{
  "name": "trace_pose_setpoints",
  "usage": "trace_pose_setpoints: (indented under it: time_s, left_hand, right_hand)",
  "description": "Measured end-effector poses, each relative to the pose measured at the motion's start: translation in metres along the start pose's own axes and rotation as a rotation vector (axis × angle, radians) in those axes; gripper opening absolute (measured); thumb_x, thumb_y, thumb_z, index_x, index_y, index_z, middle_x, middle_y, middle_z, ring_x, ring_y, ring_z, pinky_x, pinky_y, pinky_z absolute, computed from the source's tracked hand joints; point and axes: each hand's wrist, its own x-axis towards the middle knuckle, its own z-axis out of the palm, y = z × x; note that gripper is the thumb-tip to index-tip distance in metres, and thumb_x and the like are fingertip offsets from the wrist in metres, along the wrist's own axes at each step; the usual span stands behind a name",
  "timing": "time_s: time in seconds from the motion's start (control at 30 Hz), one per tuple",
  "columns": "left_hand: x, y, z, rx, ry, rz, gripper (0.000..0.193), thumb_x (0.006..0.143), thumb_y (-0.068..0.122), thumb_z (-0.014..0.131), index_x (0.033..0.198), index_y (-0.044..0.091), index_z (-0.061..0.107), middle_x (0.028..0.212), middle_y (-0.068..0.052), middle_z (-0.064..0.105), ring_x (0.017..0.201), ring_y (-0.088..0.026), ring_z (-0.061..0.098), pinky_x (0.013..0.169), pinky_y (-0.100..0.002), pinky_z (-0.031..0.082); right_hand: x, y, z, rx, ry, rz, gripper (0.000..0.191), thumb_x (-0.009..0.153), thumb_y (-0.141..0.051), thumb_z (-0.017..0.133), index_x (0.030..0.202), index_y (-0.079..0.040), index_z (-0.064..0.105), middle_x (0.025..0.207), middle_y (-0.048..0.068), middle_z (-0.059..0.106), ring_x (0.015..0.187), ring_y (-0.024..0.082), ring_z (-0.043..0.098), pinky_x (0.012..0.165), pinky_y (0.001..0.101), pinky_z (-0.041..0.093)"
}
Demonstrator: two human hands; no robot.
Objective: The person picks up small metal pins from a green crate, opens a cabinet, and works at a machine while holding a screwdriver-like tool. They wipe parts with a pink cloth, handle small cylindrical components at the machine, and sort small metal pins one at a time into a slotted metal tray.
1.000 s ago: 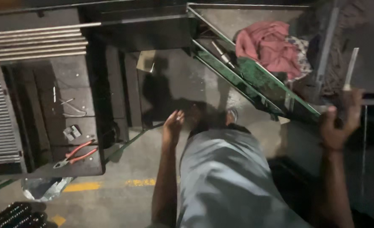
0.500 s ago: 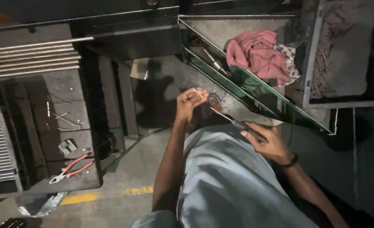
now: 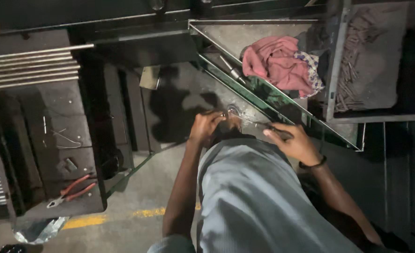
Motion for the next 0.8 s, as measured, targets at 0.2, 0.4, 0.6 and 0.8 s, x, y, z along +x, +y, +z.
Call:
trace_pose_setpoints:
  time_s: [0.2, 0.4, 0.6, 0.8]
  left_hand:
    - [0.012, 0.021, 0.010, -0.230, 0.088, -0.250, 0.016, 0.095, 0.010, 0.072, 0.110, 0.011, 0.078, 0.120, -0.013, 0.075, 0.111, -0.031, 0.071, 0.097, -0.041, 0.056]
    - [0.016, 0.018, 0.014, -0.283, 0.346, -0.272, 0.020, 0.094, 0.013, 0.074, 0.112, 0.006, 0.074, 0.126, -0.021, 0.067, 0.111, -0.034, 0.070, 0.091, -0.041, 0.057]
    - [-0.017, -0.016, 0.024, -0.252, 0.137, -0.617, 0.020, 0.092, 0.016, 0.076, 0.110, 0.006, 0.076, 0.102, -0.019, 0.075, 0.094, -0.033, 0.075, 0.077, -0.043, 0.058]
    - [-0.073, -0.015, 0.020, -0.667, 0.371, -1.076, 0.018, 0.087, 0.013, 0.074, 0.096, -0.002, 0.069, 0.086, -0.014, 0.075, 0.070, -0.027, 0.072, 0.059, -0.040, 0.057]
  right_hand:
    - [0.003, 0.015, -0.021, 0.080, -0.081, 0.074, 0.037, 0.091, -0.029, 0.078, 0.119, -0.004, 0.076, 0.079, 0.014, 0.073, 0.070, 0.013, 0.060, 0.063, 0.0296, 0.051]
    - [-0.011, 0.072, -0.067, -0.135, 0.925, -0.214, 0.032, 0.113, -0.020, 0.064, 0.133, 0.005, 0.061, 0.111, 0.014, 0.071, 0.097, 0.023, 0.067, 0.088, 0.0337, 0.053]
    - [-0.021, 0.145, -0.062, -0.216, 1.052, -0.027, 0.048, 0.112, -0.032, 0.070, 0.145, 0.001, 0.057, 0.132, 0.019, 0.064, 0.121, 0.031, 0.059, 0.106, 0.0436, 0.049]
    - [-0.050, 0.117, -0.053, -0.084, 1.101, -0.243, 0.078, 0.106, -0.040, 0.067, 0.163, -0.001, 0.031, 0.157, 0.018, 0.038, 0.147, 0.034, 0.042, 0.126, 0.0505, 0.032]
